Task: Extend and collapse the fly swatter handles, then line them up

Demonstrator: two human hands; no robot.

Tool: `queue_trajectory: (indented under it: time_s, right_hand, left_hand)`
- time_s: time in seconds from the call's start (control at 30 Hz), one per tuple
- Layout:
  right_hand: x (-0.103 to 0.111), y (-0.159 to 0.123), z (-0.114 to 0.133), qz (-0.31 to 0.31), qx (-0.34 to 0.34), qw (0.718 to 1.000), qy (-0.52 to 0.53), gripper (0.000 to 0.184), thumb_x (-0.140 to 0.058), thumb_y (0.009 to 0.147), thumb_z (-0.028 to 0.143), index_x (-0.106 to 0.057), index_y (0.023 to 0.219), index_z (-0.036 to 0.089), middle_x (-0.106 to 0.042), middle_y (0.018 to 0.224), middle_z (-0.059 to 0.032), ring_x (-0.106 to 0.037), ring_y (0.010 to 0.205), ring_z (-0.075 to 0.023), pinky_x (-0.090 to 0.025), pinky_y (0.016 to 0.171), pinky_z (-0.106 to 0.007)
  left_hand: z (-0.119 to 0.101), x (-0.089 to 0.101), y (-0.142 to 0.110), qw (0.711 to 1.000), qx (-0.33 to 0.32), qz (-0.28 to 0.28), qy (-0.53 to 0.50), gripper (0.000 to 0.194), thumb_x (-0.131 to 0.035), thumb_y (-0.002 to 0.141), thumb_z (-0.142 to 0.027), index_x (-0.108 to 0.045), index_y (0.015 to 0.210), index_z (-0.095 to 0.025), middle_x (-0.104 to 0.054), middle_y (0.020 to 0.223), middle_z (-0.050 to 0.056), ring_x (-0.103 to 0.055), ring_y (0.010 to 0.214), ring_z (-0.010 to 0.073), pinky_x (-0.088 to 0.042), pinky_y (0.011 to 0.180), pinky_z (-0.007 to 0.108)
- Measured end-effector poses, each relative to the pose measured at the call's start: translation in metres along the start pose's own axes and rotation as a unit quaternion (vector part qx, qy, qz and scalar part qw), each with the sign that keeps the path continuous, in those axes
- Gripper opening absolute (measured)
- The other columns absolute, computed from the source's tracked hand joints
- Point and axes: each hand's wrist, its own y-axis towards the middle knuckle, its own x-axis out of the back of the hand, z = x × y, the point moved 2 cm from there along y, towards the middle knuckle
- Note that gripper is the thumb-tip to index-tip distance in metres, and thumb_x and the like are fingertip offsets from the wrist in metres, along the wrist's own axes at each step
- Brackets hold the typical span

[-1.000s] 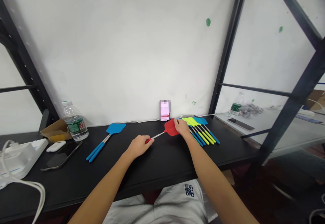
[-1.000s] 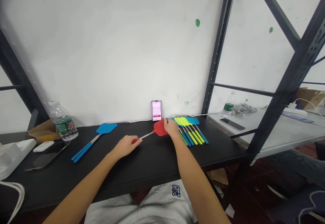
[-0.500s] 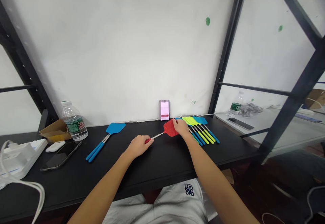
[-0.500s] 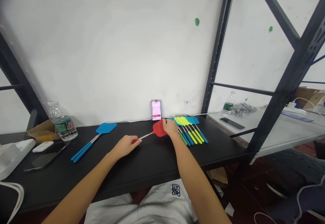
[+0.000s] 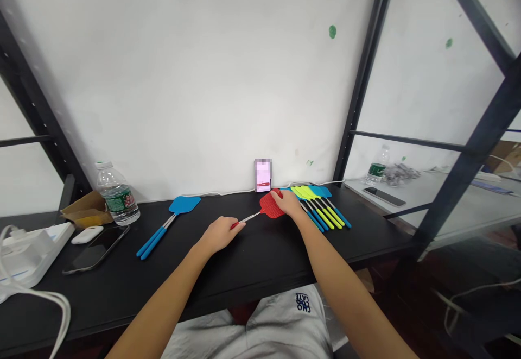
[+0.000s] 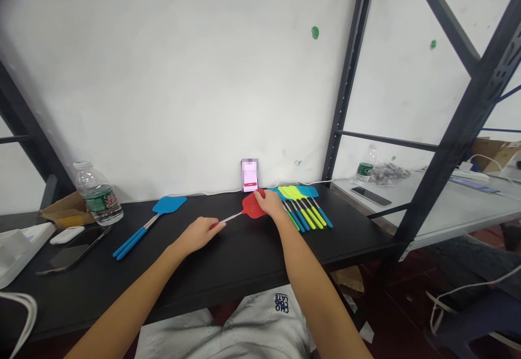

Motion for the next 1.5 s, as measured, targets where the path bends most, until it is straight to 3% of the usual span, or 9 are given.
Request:
queue_trajectory:
  time_s: [0.37, 0.8, 1.2, 1.5]
  right_hand:
    - [0.012, -0.013, 0.013, -0.042, 0.041, 0.993, 0.105, 0.043, -0.047, 0.088, 0.053, -0.070, 0.091, 0.016, -0.070, 0.084, -0.0085, -0.063, 0.078, -0.0192, -0.043, 0.068, -0.025]
    - [0.006, -0.011, 0.014, 0.003, -0.027, 0.999, 0.027, 0.049, -0.045, 0.089, 0.057, -0.069, 0.097, 0.015, -0.070, 0.092, -0.0118, -0.064, 0.089, -0.0222, -0.043, 0.074, -0.025]
    - [-0.012, -0.007, 0.007, -0.002, -0.021, 1.000, 0.008, 0.061, -0.036, 0.087, 0.066, -0.067, 0.096, 0.014, -0.069, 0.093, -0.0130, -0.064, 0.087, -0.0233, -0.042, 0.071, -0.027]
    - [-0.008, -0.013, 0.016, -0.003, -0.021, 1.000, 0.017, 0.053, -0.038, 0.089, 0.062, -0.065, 0.096, 0.017, -0.069, 0.093, -0.0119, -0.064, 0.088, -0.0238, -0.043, 0.074, -0.029]
  left_hand:
    - [0.000, 0.001, 0.001, 1.000, -0.015, 0.005, -0.009, 0.059, -0.023, 0.091, -0.062, -0.051, 0.060, -0.019, -0.051, 0.058, 0.001, -0.044, 0.055, 0.0143, -0.024, 0.054, 0.026]
    - [-0.007, -0.001, -0.003, 0.998, 0.020, -0.011, 0.063, 0.056, -0.024, 0.092, -0.058, -0.056, 0.067, -0.020, -0.062, 0.069, 0.006, -0.056, 0.063, 0.0180, -0.028, 0.055, 0.026]
    - [-0.006, -0.002, -0.002, 0.997, 0.016, -0.012, 0.074, 0.058, -0.022, 0.093, -0.059, -0.056, 0.068, -0.019, -0.063, 0.071, 0.006, -0.056, 0.063, 0.0176, -0.027, 0.055, 0.025]
    - [-0.005, -0.003, -0.001, 0.997, 0.022, -0.015, 0.066, 0.058, -0.023, 0.092, -0.059, -0.056, 0.067, -0.019, -0.062, 0.070, 0.006, -0.057, 0.064, 0.0185, -0.029, 0.056, 0.026]
